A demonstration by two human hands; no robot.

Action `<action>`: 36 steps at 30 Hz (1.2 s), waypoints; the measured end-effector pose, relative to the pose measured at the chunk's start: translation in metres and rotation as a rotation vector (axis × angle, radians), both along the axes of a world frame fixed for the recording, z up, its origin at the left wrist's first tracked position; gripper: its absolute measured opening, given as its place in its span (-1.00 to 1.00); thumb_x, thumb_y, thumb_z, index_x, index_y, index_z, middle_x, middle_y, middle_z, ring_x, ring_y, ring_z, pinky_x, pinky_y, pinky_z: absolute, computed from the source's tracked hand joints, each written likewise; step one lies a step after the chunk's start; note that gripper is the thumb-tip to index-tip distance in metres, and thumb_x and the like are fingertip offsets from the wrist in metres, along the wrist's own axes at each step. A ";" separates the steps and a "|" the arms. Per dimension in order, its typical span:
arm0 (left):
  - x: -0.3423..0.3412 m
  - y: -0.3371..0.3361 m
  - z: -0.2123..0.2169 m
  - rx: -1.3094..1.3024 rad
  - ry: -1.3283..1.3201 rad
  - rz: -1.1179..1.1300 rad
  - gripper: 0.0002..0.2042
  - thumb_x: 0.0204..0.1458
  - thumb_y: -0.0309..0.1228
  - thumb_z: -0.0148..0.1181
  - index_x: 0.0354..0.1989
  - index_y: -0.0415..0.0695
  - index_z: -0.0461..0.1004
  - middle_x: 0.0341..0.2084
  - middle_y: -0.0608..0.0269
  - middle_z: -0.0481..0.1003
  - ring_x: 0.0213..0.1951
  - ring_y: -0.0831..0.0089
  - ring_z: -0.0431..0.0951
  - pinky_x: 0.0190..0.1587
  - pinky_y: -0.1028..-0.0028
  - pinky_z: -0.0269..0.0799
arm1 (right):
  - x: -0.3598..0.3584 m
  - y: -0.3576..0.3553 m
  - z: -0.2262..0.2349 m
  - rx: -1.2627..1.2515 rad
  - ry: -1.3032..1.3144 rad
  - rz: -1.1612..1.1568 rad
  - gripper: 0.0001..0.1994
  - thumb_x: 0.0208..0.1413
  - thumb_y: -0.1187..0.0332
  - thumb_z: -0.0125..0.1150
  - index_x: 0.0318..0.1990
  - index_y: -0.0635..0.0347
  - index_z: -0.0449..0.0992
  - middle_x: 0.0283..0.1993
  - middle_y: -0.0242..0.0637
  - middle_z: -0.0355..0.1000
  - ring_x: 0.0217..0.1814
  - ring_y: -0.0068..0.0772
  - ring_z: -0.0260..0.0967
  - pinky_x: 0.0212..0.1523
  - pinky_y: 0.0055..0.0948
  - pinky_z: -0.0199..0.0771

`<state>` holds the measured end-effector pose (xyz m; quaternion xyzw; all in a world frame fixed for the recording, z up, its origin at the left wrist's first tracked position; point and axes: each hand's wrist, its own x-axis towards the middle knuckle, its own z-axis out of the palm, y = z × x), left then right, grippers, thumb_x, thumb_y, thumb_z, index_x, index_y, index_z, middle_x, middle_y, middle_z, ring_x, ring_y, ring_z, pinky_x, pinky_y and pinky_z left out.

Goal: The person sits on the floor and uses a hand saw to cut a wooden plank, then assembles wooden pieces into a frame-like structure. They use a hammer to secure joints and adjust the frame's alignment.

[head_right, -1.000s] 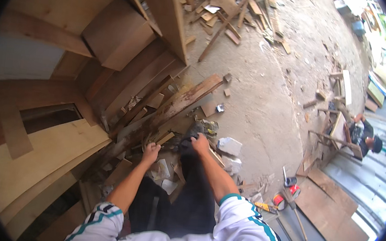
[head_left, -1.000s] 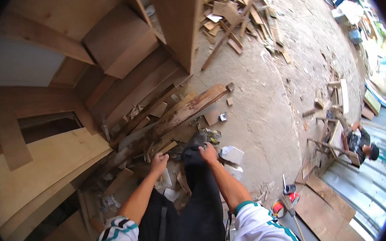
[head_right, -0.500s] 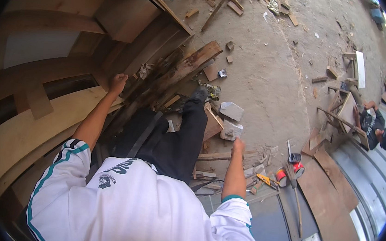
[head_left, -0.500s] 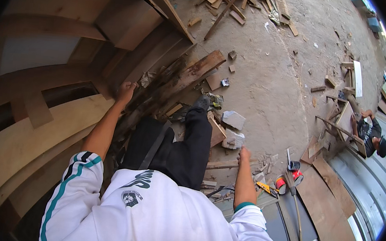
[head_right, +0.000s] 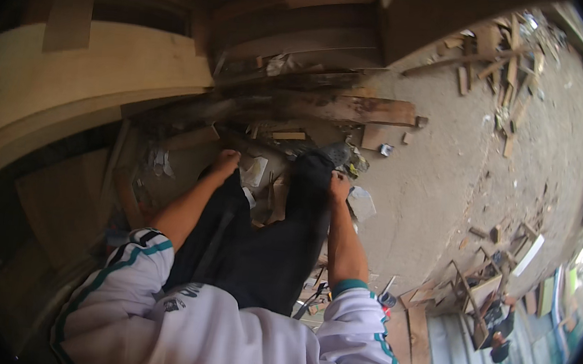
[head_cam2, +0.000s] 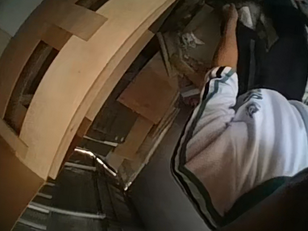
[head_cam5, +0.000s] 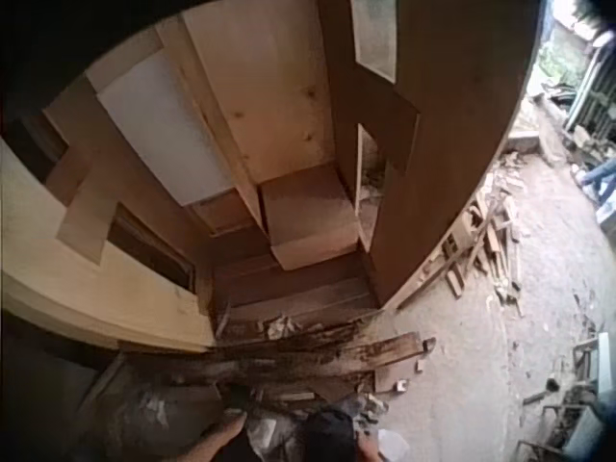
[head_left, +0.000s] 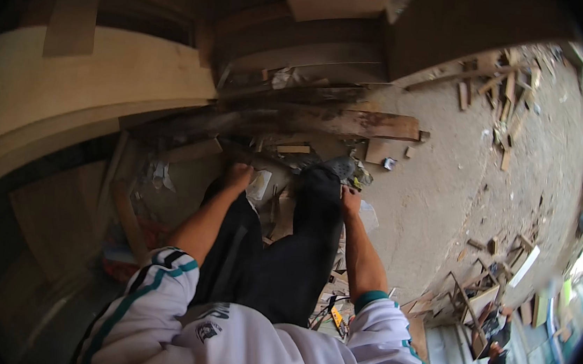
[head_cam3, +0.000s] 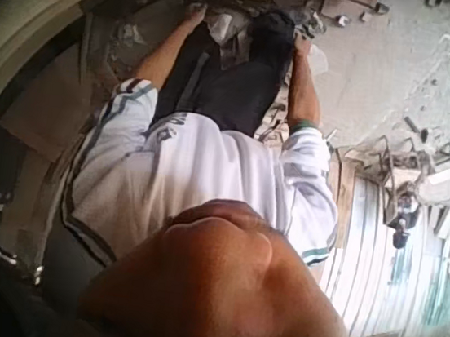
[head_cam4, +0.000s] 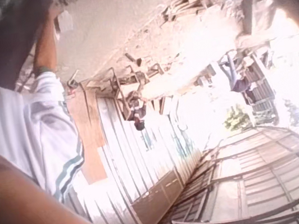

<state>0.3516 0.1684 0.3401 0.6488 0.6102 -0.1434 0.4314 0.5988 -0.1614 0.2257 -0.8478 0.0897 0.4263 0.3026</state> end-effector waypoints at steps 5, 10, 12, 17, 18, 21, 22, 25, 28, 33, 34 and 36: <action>-0.053 -0.062 -0.063 -0.208 0.122 0.059 -0.63 0.14 -0.11 0.16 -0.11 -0.17 0.56 -0.21 0.00 0.61 -0.11 0.09 0.60 -0.02 0.17 0.46 | 0.008 0.108 -0.010 -0.089 -0.031 0.651 -0.46 0.08 0.05 0.33 0.10 0.24 0.45 0.00 0.09 0.54 0.11 0.15 0.46 0.07 -0.06 0.46; -0.065 -0.044 -0.130 -0.236 0.073 0.184 -0.60 0.19 -0.07 0.11 -0.11 -0.19 0.57 -0.26 0.02 0.61 -0.11 0.10 0.61 -0.05 0.17 0.47 | 0.003 0.186 -0.111 -0.226 -0.405 1.135 -0.31 -0.06 0.08 0.40 0.24 0.08 0.34 0.17 -0.06 0.38 0.30 0.04 0.28 0.13 -0.02 0.43; -0.079 -0.034 -0.184 -0.290 0.028 0.438 -0.63 0.22 -0.10 0.06 -0.25 -0.18 0.59 -0.37 0.09 0.59 -0.19 0.21 0.61 -0.17 0.23 0.48 | -0.002 0.207 -0.136 -0.206 -0.552 1.320 -0.25 -0.06 0.09 0.44 0.29 0.10 0.29 0.33 -0.08 0.24 0.39 0.00 0.15 0.32 -0.06 0.20; -0.121 0.041 -0.345 -0.342 -0.370 1.297 -0.73 0.27 -0.13 0.08 -0.19 -0.09 0.48 -0.35 0.27 0.51 -0.29 0.40 0.57 -0.20 0.39 0.59 | -0.013 0.229 -0.182 -0.215 -0.696 1.435 -0.26 -0.06 0.10 0.42 0.27 0.18 0.28 0.37 -0.06 0.18 0.43 -0.01 0.08 0.36 -0.08 0.12; -0.123 0.064 -0.359 -0.303 -0.380 1.414 -0.70 0.27 -0.10 0.10 -0.10 -0.09 0.47 -0.28 0.25 0.53 -0.24 0.37 0.58 -0.11 0.36 0.62 | -0.012 0.233 -0.193 -0.195 -0.706 1.431 -0.27 -0.06 0.10 0.41 0.26 0.20 0.29 0.37 -0.05 0.18 0.44 -0.02 0.06 0.36 -0.09 0.13; -0.107 0.128 -0.345 -0.253 -0.423 1.460 -0.48 0.27 -0.09 0.09 0.24 -0.22 0.28 0.09 0.08 0.42 0.02 0.30 0.50 0.20 0.32 0.48 | 0.002 0.225 -0.228 -0.237 -0.826 1.491 -0.30 -0.03 0.11 0.39 0.24 0.23 0.30 0.39 -0.05 0.16 0.44 0.00 0.07 0.39 -0.06 0.10; -0.106 0.142 -0.344 -0.296 -0.442 1.424 -0.42 0.27 -0.10 0.10 0.32 -0.21 0.18 0.19 0.03 0.31 0.09 0.26 0.45 0.23 0.31 0.46 | 0.004 0.230 -0.229 -0.172 -0.863 1.466 -0.34 -0.02 0.15 0.38 0.23 0.21 0.32 0.37 -0.05 0.18 0.42 0.00 0.10 0.38 -0.03 0.10; -0.087 0.174 -0.349 -0.362 -0.493 1.389 -0.35 0.26 -0.12 0.12 0.40 -0.19 0.06 0.31 -0.02 0.16 0.17 0.19 0.38 0.26 0.30 0.44 | 0.015 0.231 -0.236 -0.028 -0.990 1.453 -0.54 0.07 0.36 0.20 0.16 0.20 0.35 0.32 -0.03 0.23 0.38 0.00 0.16 0.32 -0.03 0.18; -0.076 0.177 -0.355 -0.377 -0.464 1.377 -0.35 0.26 -0.14 0.12 0.42 -0.17 0.05 0.33 -0.02 0.13 0.21 0.17 0.34 0.25 0.28 0.45 | 0.014 0.235 -0.236 -0.040 -0.983 1.466 -0.58 0.06 0.46 0.12 0.13 0.20 0.36 0.30 -0.06 0.25 0.37 0.00 0.17 0.29 -0.04 0.20; -0.067 0.177 -0.341 -0.257 -0.443 1.273 -0.39 0.24 -0.16 0.14 0.37 -0.20 0.13 0.33 0.00 0.12 0.21 0.15 0.35 0.09 0.30 0.61 | 0.029 0.244 -0.216 0.025 -0.906 1.469 -0.45 -0.02 0.51 0.14 0.22 0.13 0.35 0.27 -0.17 0.30 0.35 -0.06 0.20 0.30 -0.08 0.21; -0.057 0.186 -0.329 -0.233 -0.393 1.269 -0.40 0.24 -0.16 0.15 0.35 -0.21 0.15 0.33 0.00 0.12 0.20 0.16 0.37 0.03 0.33 0.64 | 0.037 0.248 -0.204 0.043 -0.844 1.462 -0.43 -0.03 0.51 0.15 0.23 0.11 0.34 0.26 -0.18 0.32 0.35 -0.07 0.20 0.31 -0.09 0.20; -0.038 0.198 -0.315 -0.158 -0.284 1.299 -0.43 0.18 -0.25 0.21 0.30 -0.23 0.21 0.28 0.03 0.21 0.10 0.19 0.46 -0.21 0.44 0.74 | 0.052 0.257 -0.186 0.062 -0.792 1.420 -0.46 -0.06 0.50 0.15 0.18 0.02 0.43 0.12 -0.21 0.45 0.26 -0.09 0.33 0.27 -0.10 0.28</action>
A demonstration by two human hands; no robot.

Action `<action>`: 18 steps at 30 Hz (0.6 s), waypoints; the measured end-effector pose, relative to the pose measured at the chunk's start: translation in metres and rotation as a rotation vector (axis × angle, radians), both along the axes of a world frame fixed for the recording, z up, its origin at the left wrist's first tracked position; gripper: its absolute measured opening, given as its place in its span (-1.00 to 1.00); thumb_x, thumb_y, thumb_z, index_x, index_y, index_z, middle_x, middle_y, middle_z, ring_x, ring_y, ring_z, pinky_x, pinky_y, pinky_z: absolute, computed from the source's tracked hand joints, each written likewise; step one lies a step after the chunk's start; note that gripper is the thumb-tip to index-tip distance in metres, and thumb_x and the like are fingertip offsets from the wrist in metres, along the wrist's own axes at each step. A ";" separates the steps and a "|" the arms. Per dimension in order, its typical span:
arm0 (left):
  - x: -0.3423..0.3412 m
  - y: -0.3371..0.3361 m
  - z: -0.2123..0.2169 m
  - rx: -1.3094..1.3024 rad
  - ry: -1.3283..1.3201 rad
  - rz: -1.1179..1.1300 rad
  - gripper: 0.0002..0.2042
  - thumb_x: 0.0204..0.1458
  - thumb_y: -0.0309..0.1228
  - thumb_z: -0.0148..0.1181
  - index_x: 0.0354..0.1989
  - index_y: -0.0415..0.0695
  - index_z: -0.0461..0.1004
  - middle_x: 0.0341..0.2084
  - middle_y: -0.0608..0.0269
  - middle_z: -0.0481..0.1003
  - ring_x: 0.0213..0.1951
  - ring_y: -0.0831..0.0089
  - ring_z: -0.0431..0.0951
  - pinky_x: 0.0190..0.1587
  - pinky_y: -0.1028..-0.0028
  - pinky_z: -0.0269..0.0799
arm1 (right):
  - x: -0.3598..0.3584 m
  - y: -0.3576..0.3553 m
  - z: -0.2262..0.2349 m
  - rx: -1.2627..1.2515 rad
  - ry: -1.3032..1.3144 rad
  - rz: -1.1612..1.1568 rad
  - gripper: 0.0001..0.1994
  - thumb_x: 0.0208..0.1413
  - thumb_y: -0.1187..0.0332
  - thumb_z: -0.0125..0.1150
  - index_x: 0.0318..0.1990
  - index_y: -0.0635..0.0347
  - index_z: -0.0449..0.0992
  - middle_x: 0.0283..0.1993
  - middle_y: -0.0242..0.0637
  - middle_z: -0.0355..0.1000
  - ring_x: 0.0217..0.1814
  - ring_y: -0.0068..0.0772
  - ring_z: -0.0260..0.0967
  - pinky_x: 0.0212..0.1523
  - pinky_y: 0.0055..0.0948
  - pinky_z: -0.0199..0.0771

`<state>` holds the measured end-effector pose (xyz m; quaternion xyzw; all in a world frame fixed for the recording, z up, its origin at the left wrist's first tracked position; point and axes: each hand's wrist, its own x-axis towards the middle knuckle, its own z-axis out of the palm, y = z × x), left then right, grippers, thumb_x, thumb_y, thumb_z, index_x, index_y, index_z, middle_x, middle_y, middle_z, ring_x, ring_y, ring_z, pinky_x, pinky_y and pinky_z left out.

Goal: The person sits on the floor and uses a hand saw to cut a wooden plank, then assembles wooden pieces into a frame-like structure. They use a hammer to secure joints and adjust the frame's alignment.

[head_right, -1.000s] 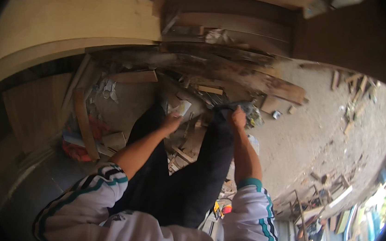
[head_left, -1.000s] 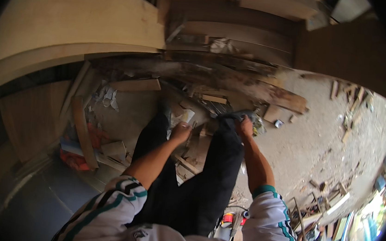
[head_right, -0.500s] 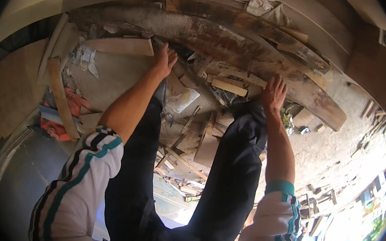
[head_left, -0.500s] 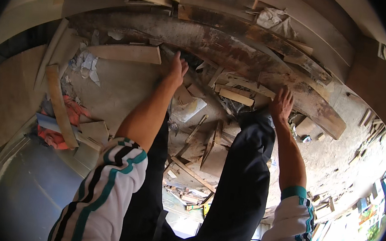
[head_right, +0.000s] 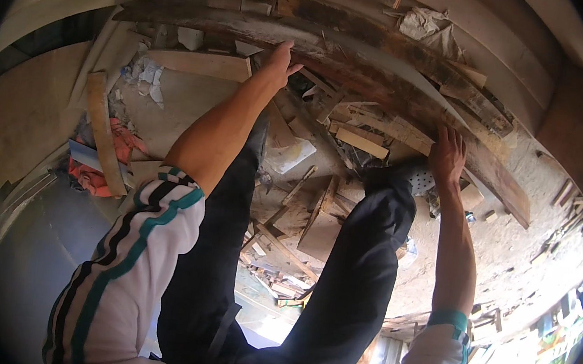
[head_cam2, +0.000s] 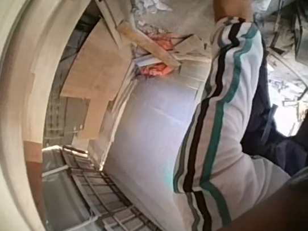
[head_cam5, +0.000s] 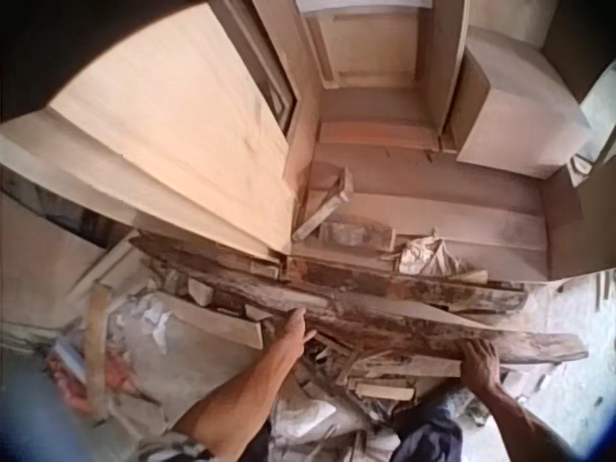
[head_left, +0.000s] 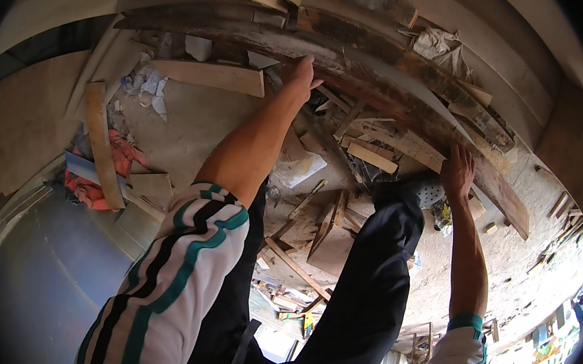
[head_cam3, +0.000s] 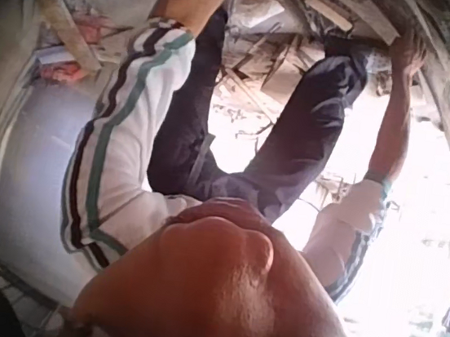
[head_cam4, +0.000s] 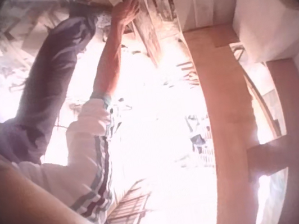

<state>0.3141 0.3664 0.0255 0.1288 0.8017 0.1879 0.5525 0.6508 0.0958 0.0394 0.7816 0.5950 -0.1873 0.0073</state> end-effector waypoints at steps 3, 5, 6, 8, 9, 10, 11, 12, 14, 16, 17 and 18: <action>0.013 0.019 0.019 0.074 0.077 -0.048 -0.48 0.11 -0.37 0.25 0.21 -0.30 0.26 0.11 -0.05 0.38 -0.10 0.22 0.56 -0.37 0.44 0.74 | 0.027 0.011 0.015 -0.005 0.216 -0.098 -0.52 -0.08 0.47 0.16 0.09 -0.01 0.51 -0.01 -0.16 0.52 0.08 -0.01 0.45 0.11 -0.07 0.43; 0.017 0.039 0.009 0.064 0.094 -0.067 -0.59 0.05 -0.43 0.29 -0.02 -0.42 0.32 -0.18 -0.15 0.50 -0.37 0.26 0.61 -0.56 0.47 0.66 | 0.053 0.033 0.014 -0.088 0.287 -0.049 -0.59 -0.07 0.40 0.13 0.03 0.00 0.55 -0.09 -0.05 0.55 0.00 0.10 0.49 -0.02 -0.03 0.53; 0.023 0.048 0.009 0.072 0.102 -0.089 -0.57 0.07 -0.39 0.30 -0.01 -0.42 0.33 -0.16 -0.14 0.50 -0.32 0.22 0.63 -0.51 0.44 0.68 | 0.061 0.056 0.023 -0.241 0.309 -0.122 -0.58 -0.05 0.39 0.12 0.04 0.01 0.56 -0.04 -0.01 0.55 0.08 0.10 0.47 0.07 -0.05 0.50; 0.023 0.056 -0.003 0.073 0.078 -0.192 -0.51 0.11 -0.26 0.30 0.04 -0.42 0.34 -0.10 -0.12 0.51 -0.24 0.15 0.65 -0.37 0.35 0.71 | 0.092 0.074 -0.005 -0.317 0.327 0.082 -0.57 -0.02 0.36 0.09 0.08 0.02 0.54 0.05 0.03 0.52 0.15 0.10 0.45 0.22 -0.04 0.40; 0.018 0.054 -0.012 0.065 0.043 -0.267 -0.46 0.13 -0.18 0.29 0.07 -0.41 0.35 -0.07 -0.10 0.51 -0.21 0.12 0.66 -0.28 0.29 0.72 | 0.103 0.073 -0.022 -0.253 0.288 0.134 -0.55 0.00 0.35 0.06 0.11 0.01 0.52 0.08 0.04 0.51 0.16 0.11 0.44 0.24 -0.04 0.38; 0.023 0.052 -0.007 0.043 0.047 -0.327 -0.39 0.16 -0.04 0.25 0.12 -0.39 0.34 0.00 -0.04 0.50 -0.16 0.09 0.65 -0.17 0.23 0.70 | 0.106 0.075 -0.035 -0.242 0.104 0.151 -0.53 -0.01 0.36 0.06 0.14 0.02 0.50 0.08 0.06 0.50 0.14 0.13 0.45 0.22 -0.02 0.40; 0.017 0.046 -0.004 0.093 0.024 -0.364 -0.35 0.14 0.00 0.26 0.13 -0.39 0.33 0.02 -0.06 0.49 -0.12 0.12 0.63 -0.14 0.19 0.68 | 0.097 0.088 -0.031 -0.267 0.191 0.040 -0.54 0.00 0.36 0.06 0.12 0.03 0.52 0.06 0.08 0.51 0.12 0.15 0.46 0.20 -0.01 0.41; 0.009 0.039 -0.004 0.124 0.081 -0.444 -0.30 0.12 0.06 0.25 0.14 -0.39 0.32 0.02 -0.08 0.49 -0.09 0.13 0.62 -0.09 0.19 0.64 | 0.091 0.102 -0.022 -0.284 0.264 -0.079 -0.55 0.00 0.35 0.06 0.11 0.04 0.53 0.04 0.09 0.52 0.11 0.16 0.47 0.18 -0.01 0.43; 0.005 0.022 -0.012 0.202 0.178 -0.622 -0.21 0.09 0.17 0.23 0.16 -0.40 0.31 0.02 -0.11 0.48 -0.05 0.14 0.60 0.00 0.21 0.56 | 0.091 0.113 -0.031 -0.347 0.148 -0.102 -0.58 0.00 0.36 0.05 0.07 0.05 0.55 0.01 0.09 0.53 0.09 0.16 0.48 0.16 -0.02 0.45; 0.002 -0.001 -0.012 0.274 0.290 -0.791 -0.13 0.05 0.27 0.19 0.17 -0.40 0.30 0.01 -0.15 0.48 -0.01 0.14 0.58 0.07 0.24 0.48 | 0.096 0.111 -0.031 -0.373 0.166 -0.090 -0.61 0.00 0.37 0.05 0.02 0.07 0.58 -0.03 0.08 0.55 0.06 0.16 0.49 0.14 -0.02 0.47; 0.007 -0.017 -0.008 0.286 0.315 -0.875 -0.08 0.03 0.35 0.14 0.18 -0.39 0.30 0.03 -0.19 0.48 0.04 0.10 0.54 0.11 0.26 0.42 | 0.102 0.109 -0.026 -0.364 0.234 -0.073 -0.62 0.00 0.37 0.05 0.00 0.08 0.58 -0.05 0.08 0.55 0.04 0.16 0.50 0.13 -0.01 0.47; 0.005 -0.029 -0.015 0.221 0.247 -0.941 -0.06 0.02 0.36 0.15 0.20 -0.39 0.29 0.03 -0.20 0.48 0.06 0.10 0.53 0.12 0.24 0.42 | 0.105 0.113 -0.021 -0.345 0.305 -0.048 -0.64 0.00 0.38 0.05 -0.02 0.10 0.59 -0.07 0.07 0.56 0.03 0.17 0.50 0.11 0.00 0.48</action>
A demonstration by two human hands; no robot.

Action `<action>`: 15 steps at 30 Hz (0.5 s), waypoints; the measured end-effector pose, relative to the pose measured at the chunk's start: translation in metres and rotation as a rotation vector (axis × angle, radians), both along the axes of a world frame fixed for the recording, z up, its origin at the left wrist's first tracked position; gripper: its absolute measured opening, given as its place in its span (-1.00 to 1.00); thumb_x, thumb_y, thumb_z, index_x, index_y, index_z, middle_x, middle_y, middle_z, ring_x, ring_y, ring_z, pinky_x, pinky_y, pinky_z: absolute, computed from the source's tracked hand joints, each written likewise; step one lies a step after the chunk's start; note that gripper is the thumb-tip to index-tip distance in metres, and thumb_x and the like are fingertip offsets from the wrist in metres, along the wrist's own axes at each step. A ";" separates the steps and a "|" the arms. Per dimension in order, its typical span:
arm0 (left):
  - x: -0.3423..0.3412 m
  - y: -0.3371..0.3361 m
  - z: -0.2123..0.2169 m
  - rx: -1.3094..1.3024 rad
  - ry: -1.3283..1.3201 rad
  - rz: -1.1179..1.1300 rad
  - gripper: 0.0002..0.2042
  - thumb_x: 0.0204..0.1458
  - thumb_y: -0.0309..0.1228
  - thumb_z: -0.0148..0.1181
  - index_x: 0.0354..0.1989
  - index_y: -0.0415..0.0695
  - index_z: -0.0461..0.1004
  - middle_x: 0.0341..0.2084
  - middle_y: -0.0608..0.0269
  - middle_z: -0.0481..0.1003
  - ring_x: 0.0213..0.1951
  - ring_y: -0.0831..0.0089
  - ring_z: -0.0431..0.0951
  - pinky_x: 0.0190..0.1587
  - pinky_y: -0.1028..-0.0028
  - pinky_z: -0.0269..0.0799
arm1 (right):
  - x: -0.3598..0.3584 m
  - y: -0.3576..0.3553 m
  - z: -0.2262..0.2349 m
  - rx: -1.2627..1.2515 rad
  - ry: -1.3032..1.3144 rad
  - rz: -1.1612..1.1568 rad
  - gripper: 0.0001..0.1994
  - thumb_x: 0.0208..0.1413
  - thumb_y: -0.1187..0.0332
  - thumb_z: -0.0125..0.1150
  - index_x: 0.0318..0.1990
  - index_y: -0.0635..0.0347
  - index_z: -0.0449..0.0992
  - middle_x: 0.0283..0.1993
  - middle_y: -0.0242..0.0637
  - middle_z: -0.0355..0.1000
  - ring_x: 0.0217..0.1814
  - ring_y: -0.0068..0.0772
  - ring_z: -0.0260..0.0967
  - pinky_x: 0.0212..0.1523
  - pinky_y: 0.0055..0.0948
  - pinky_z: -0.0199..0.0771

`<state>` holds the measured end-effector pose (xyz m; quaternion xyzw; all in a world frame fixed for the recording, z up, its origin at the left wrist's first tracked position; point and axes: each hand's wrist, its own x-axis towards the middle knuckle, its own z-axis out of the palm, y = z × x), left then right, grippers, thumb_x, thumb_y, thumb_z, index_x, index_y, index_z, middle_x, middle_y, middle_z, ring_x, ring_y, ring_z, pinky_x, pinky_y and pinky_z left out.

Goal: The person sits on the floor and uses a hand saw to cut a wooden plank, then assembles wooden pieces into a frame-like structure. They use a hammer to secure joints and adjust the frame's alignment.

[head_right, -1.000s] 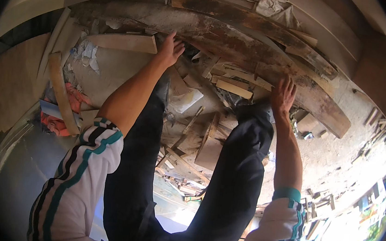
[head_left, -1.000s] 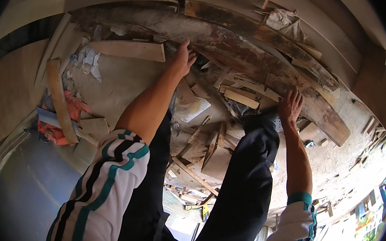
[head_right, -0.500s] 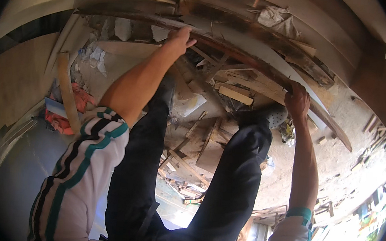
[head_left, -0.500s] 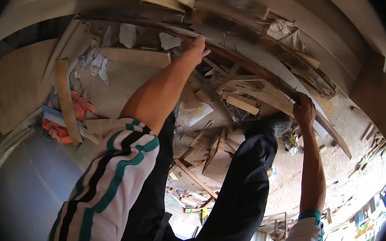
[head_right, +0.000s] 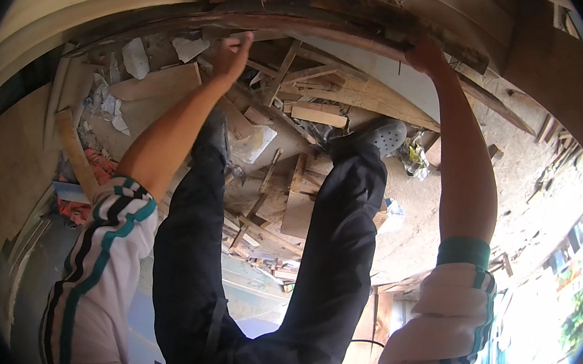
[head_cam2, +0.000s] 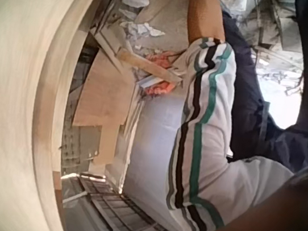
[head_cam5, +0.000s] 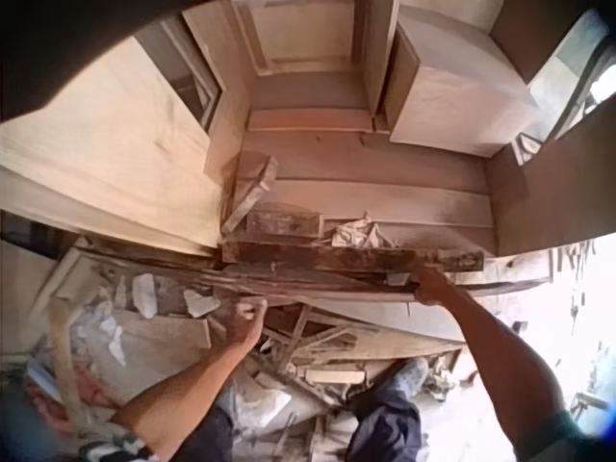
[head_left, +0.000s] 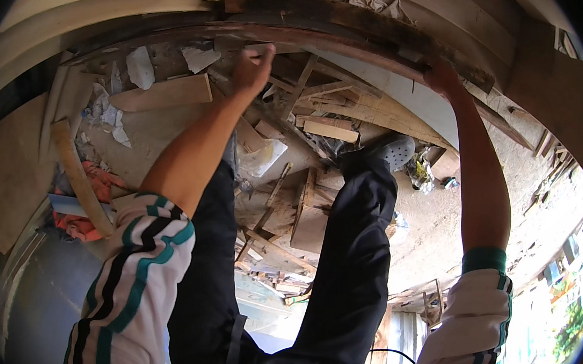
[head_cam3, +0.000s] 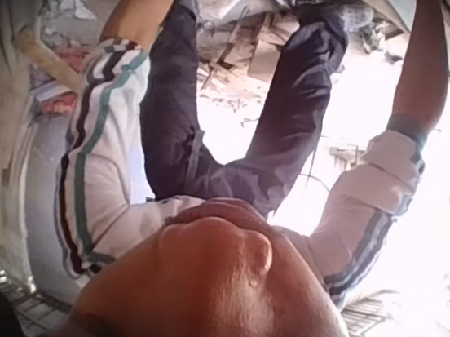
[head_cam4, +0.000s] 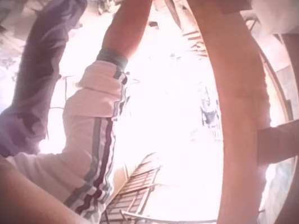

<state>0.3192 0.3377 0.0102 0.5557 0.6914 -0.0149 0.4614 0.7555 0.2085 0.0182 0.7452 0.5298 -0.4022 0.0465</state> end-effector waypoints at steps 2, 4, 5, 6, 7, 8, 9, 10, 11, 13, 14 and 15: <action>0.001 -0.021 -0.010 -0.141 0.036 -0.171 -0.05 0.02 0.35 0.15 0.24 -0.39 0.26 0.05 -0.22 0.47 0.09 0.08 0.52 0.13 0.22 0.41 | -0.006 0.003 0.004 -0.053 0.036 0.004 -0.64 0.01 0.39 0.06 -0.01 0.09 0.57 -0.02 0.04 0.55 0.07 0.12 0.49 0.13 -0.03 0.47; 0.013 -0.051 -0.012 -0.253 0.141 -0.405 -0.06 0.05 0.31 0.15 0.28 -0.40 0.22 0.07 -0.25 0.46 0.09 0.04 0.52 0.14 0.21 0.41 | -0.014 -0.002 0.004 -0.068 0.026 0.057 -0.63 0.01 0.40 0.08 0.02 0.08 0.54 0.03 -0.01 0.52 0.12 0.07 0.46 0.16 -0.06 0.44; 0.016 -0.065 -0.015 -0.214 0.169 -0.476 -0.08 0.08 0.27 0.14 0.29 -0.40 0.20 0.07 -0.27 0.45 0.10 0.01 0.51 0.14 0.19 0.42 | -0.020 -0.005 0.002 -0.051 -0.001 0.115 -0.62 0.01 0.40 0.09 0.04 0.07 0.53 0.05 -0.04 0.51 0.15 0.04 0.44 0.18 -0.08 0.42; 0.020 -0.074 -0.017 -0.153 0.190 -0.557 -0.11 0.11 0.23 0.13 0.31 -0.40 0.18 0.07 -0.30 0.45 0.11 -0.02 0.51 0.14 0.18 0.43 | -0.020 -0.009 0.002 -0.015 -0.041 0.161 -0.61 0.01 0.41 0.10 0.06 0.06 0.51 0.08 -0.06 0.49 0.19 0.01 0.41 0.21 -0.10 0.39; 0.023 -0.080 -0.019 -0.090 0.211 -0.636 -0.14 0.13 0.18 0.12 0.32 -0.40 0.16 0.06 -0.32 0.44 0.11 -0.05 0.50 0.14 0.16 0.43 | -0.021 -0.016 0.002 0.024 -0.104 0.142 -0.59 0.00 0.41 0.12 0.08 0.04 0.49 0.09 -0.10 0.47 0.22 -0.04 0.39 0.24 -0.11 0.36; 0.023 -0.085 -0.020 -0.077 0.211 -0.672 -0.28 0.22 0.03 0.06 0.30 -0.39 0.13 0.05 -0.39 0.42 0.06 -0.16 0.51 0.06 0.09 0.47 | -0.023 -0.023 0.003 0.064 -0.167 0.124 -0.57 -0.01 0.42 0.14 0.10 0.02 0.47 0.11 -0.14 0.46 0.25 -0.08 0.36 0.27 -0.11 0.32; 0.025 -0.085 -0.014 -0.087 0.190 -0.672 -0.32 0.24 -0.02 0.05 0.28 -0.41 0.14 0.01 -0.38 0.43 0.03 -0.18 0.51 0.03 0.06 0.48 | -0.028 -0.024 0.005 0.099 -0.217 0.110 -0.55 -0.02 0.42 0.16 0.11 0.00 0.46 0.13 -0.18 0.44 0.28 -0.12 0.33 0.29 -0.12 0.28; 0.027 -0.085 -0.009 -0.097 0.169 -0.672 -0.36 0.25 -0.07 0.05 0.25 -0.42 0.15 -0.02 -0.37 0.44 -0.01 -0.21 0.52 0.00 0.03 0.48 | -0.035 -0.025 0.008 0.144 -0.333 0.031 -0.56 -0.04 0.43 0.18 0.09 0.01 0.45 0.10 -0.21 0.44 0.29 -0.15 0.31 0.32 -0.02 0.21; 0.028 -0.085 -0.003 -0.106 0.148 -0.670 -0.40 0.26 -0.11 0.04 0.22 -0.43 0.15 -0.06 -0.37 0.45 -0.05 -0.23 0.53 -0.04 0.00 0.49 | -0.042 -0.023 0.008 0.162 -0.390 0.013 -0.57 -0.04 0.43 0.19 0.07 0.02 0.45 0.10 -0.21 0.43 0.29 -0.14 0.30 0.32 0.00 0.20; 0.018 -0.097 0.004 -0.013 0.099 -0.634 -0.43 0.26 -0.14 0.04 0.20 -0.43 0.16 -0.08 -0.41 0.44 -0.07 -0.25 0.53 -0.05 -0.01 0.48 | -0.052 -0.028 0.006 0.196 -0.510 -0.026 -0.60 -0.03 0.41 0.20 0.04 0.03 0.45 0.10 -0.20 0.41 0.29 -0.13 0.28 0.31 0.04 0.18; 0.011 -0.103 0.007 0.036 0.075 -0.615 -0.44 0.26 -0.16 0.05 0.19 -0.43 0.16 -0.08 -0.43 0.43 -0.08 -0.26 0.53 -0.06 -0.02 0.48 | -0.053 -0.032 0.006 0.255 -0.498 -0.033 -0.61 -0.04 0.39 0.23 0.02 0.06 0.44 0.07 -0.17 0.40 0.26 -0.10 0.28 0.30 0.07 0.17; 0.008 -0.105 0.021 -0.039 0.094 -0.608 -0.44 0.26 -0.16 0.05 0.20 -0.43 0.16 -0.07 -0.42 0.43 -0.08 -0.26 0.53 -0.06 -0.02 0.47 | -0.056 -0.033 0.007 0.255 -0.502 -0.083 -0.61 -0.05 0.39 0.24 0.02 0.06 0.45 0.07 -0.17 0.40 0.25 -0.09 0.28 0.30 0.05 0.17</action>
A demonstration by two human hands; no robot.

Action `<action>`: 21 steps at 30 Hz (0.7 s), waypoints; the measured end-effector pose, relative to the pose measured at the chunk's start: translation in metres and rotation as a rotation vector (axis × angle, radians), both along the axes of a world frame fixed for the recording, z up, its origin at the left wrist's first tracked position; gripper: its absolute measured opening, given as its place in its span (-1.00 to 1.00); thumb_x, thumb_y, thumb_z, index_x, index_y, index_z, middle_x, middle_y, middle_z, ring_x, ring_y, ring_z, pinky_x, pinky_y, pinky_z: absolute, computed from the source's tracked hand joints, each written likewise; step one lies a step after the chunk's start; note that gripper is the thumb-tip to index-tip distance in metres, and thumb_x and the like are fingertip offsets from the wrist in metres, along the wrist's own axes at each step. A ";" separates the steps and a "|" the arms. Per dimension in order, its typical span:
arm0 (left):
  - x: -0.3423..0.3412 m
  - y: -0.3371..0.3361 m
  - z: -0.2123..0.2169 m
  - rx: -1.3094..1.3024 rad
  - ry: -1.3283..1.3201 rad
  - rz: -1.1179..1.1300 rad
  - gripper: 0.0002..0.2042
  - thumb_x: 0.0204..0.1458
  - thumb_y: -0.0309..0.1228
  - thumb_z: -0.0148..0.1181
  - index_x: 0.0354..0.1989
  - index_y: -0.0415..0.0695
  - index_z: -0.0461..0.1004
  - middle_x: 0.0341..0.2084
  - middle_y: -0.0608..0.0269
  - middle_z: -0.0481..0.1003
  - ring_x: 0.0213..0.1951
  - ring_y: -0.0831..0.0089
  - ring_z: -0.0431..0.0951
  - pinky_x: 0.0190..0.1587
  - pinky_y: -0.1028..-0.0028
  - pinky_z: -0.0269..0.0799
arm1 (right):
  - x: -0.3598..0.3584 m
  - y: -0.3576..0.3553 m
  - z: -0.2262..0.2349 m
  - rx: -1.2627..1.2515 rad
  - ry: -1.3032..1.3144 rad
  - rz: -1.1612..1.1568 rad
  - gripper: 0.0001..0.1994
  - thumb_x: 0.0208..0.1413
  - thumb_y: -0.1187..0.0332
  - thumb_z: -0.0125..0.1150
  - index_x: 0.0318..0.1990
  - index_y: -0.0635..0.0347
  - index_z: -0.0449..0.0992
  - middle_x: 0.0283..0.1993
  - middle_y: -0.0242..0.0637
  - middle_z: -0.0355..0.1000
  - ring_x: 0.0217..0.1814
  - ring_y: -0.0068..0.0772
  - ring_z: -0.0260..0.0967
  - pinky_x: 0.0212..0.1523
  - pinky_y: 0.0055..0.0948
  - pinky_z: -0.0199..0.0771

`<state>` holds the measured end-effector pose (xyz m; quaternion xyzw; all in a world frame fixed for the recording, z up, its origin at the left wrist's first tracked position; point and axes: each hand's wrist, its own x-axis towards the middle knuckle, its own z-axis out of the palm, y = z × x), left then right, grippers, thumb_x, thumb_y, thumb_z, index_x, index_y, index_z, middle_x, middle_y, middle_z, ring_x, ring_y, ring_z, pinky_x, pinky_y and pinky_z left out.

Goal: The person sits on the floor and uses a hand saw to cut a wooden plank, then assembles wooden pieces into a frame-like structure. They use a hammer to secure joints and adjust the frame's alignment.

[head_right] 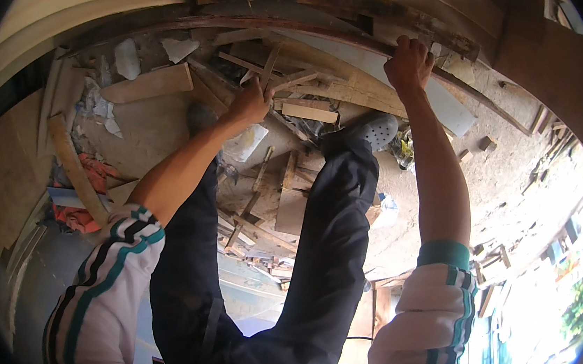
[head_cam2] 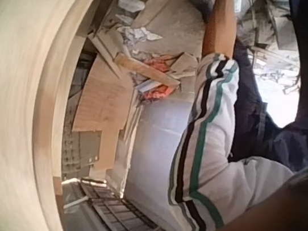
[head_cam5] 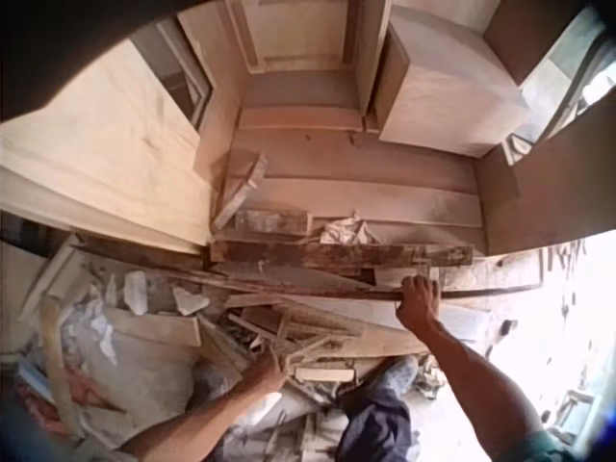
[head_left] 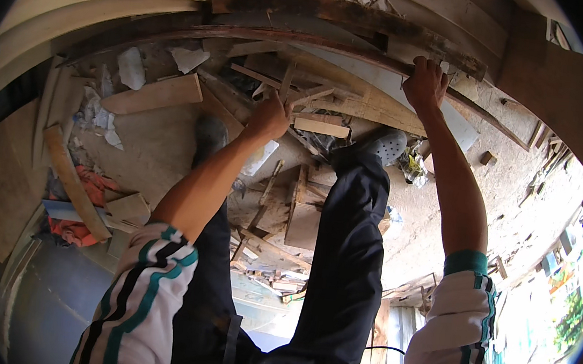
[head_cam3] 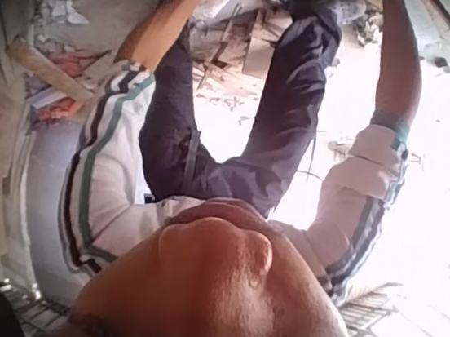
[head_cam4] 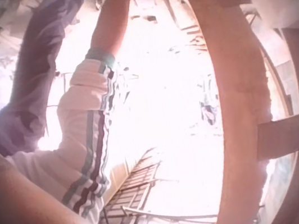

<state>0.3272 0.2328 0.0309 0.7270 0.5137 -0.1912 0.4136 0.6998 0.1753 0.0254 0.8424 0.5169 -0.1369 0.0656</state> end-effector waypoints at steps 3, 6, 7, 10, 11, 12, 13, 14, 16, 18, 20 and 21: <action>-0.010 -0.005 0.060 -0.074 0.046 0.016 -0.43 0.25 -0.17 0.07 0.22 -0.40 0.15 -0.04 -0.39 0.43 -0.07 -0.26 0.52 -0.06 -0.01 0.47 | -0.003 -0.001 0.005 0.011 0.018 -0.114 -0.62 -0.05 0.40 0.24 0.00 0.08 0.46 0.06 -0.16 0.41 0.24 -0.07 0.29 0.29 0.01 0.18; -0.027 -0.001 0.105 0.067 -0.089 0.013 -0.40 0.25 -0.14 0.09 0.28 -0.35 0.13 0.01 -0.33 0.43 -0.04 -0.24 0.52 -0.03 0.03 0.47 | 0.004 -0.007 0.005 0.004 0.057 -0.119 -0.64 -0.04 0.42 0.21 -0.01 0.09 0.47 0.06 -0.14 0.41 0.23 -0.04 0.28 0.29 -0.02 0.19; -0.029 0.007 0.116 0.095 -0.146 0.021 -0.37 0.25 -0.11 0.10 0.30 -0.33 0.11 0.02 -0.31 0.43 -0.03 -0.23 0.52 0.00 0.04 0.46 | 0.005 -0.010 0.006 0.014 0.074 -0.085 -0.65 -0.04 0.43 0.19 -0.02 0.10 0.48 0.06 -0.13 0.41 0.23 -0.03 0.28 0.29 -0.03 0.20; -0.013 0.040 0.133 0.212 -0.282 0.049 -0.32 0.24 -0.02 0.10 0.34 -0.29 0.13 0.07 -0.28 0.43 0.02 -0.21 0.52 0.08 0.08 0.43 | 0.013 -0.022 -0.002 0.081 0.118 -0.034 -0.65 -0.01 0.44 0.17 0.00 0.10 0.49 0.06 -0.10 0.43 0.24 0.00 0.29 0.29 0.00 0.20; -0.002 0.058 0.132 0.256 -0.323 0.056 -0.31 0.24 0.01 0.09 0.35 -0.28 0.15 0.09 -0.27 0.42 0.03 -0.19 0.51 0.11 0.10 0.42 | 0.018 -0.028 -0.006 0.116 0.123 -0.022 -0.67 0.02 0.41 0.19 0.00 0.10 0.49 0.06 -0.10 0.43 0.24 0.01 0.29 0.29 0.01 0.20; 0.011 0.079 0.131 0.262 -0.296 0.045 -0.32 0.24 0.06 0.06 0.31 -0.29 0.22 0.07 -0.27 0.44 0.07 -0.14 0.51 0.11 0.13 0.42 | 0.020 -0.033 -0.008 0.149 0.130 -0.013 -0.68 0.05 0.39 0.20 0.00 0.09 0.49 0.06 -0.10 0.43 0.25 0.01 0.30 0.29 0.01 0.20; 0.023 0.099 0.123 0.263 -0.269 0.038 -0.31 0.24 0.11 0.03 0.27 -0.29 0.30 0.06 -0.28 0.46 0.11 -0.08 0.50 0.11 0.16 0.41 | 0.020 -0.035 -0.007 0.178 0.157 0.011 -0.70 0.08 0.32 0.22 -0.01 0.08 0.49 0.05 -0.11 0.45 0.23 0.00 0.31 0.27 0.01 0.21; 0.031 0.117 0.108 0.321 -0.280 -0.013 -0.32 0.24 0.13 0.02 0.25 -0.27 0.34 0.05 -0.23 0.47 0.10 -0.06 0.50 0.12 0.17 0.41 | 0.020 -0.032 -0.003 0.211 0.185 0.042 -0.71 0.11 0.26 0.24 -0.01 0.07 0.50 0.03 -0.13 0.46 0.22 -0.02 0.32 0.26 0.01 0.22; 0.047 0.142 0.086 0.385 -0.332 -0.029 -0.35 0.24 0.12 0.02 0.21 -0.25 0.40 0.05 -0.16 0.49 0.08 -0.02 0.51 0.12 0.19 0.40 | 0.020 -0.031 0.002 0.224 0.219 0.088 -0.69 0.15 0.13 0.26 -0.03 0.04 0.51 0.00 -0.18 0.49 0.20 -0.05 0.36 0.23 0.00 0.23; 0.061 0.153 0.074 0.395 -0.418 0.044 -0.39 0.24 0.09 0.05 0.19 -0.24 0.42 0.04 -0.10 0.50 0.06 0.01 0.52 0.12 0.20 0.40 | 0.022 -0.031 0.006 0.184 0.226 0.122 -0.64 0.15 0.01 0.27 -0.05 0.02 0.52 -0.04 -0.24 0.52 0.17 -0.08 0.39 0.19 -0.02 0.25; 0.061 0.149 0.066 0.508 -0.396 0.036 -0.46 0.24 0.02 0.09 0.16 -0.22 0.44 0.03 -0.07 0.49 0.06 0.03 0.51 0.12 0.20 0.40 | 0.019 -0.029 0.009 0.173 0.213 0.129 -0.63 0.15 -0.04 0.25 -0.06 -0.01 0.53 -0.06 -0.29 0.54 0.14 -0.12 0.42 0.16 -0.01 0.26; 0.058 0.145 0.060 0.562 -0.384 0.030 -0.49 0.24 -0.02 0.11 0.14 -0.20 0.45 0.02 -0.05 0.49 0.05 0.04 0.50 0.12 0.20 0.39 | 0.018 -0.028 0.010 0.167 0.208 0.130 -0.62 0.15 -0.06 0.24 -0.06 -0.02 0.53 -0.07 -0.31 0.55 0.12 -0.13 0.43 0.14 -0.01 0.26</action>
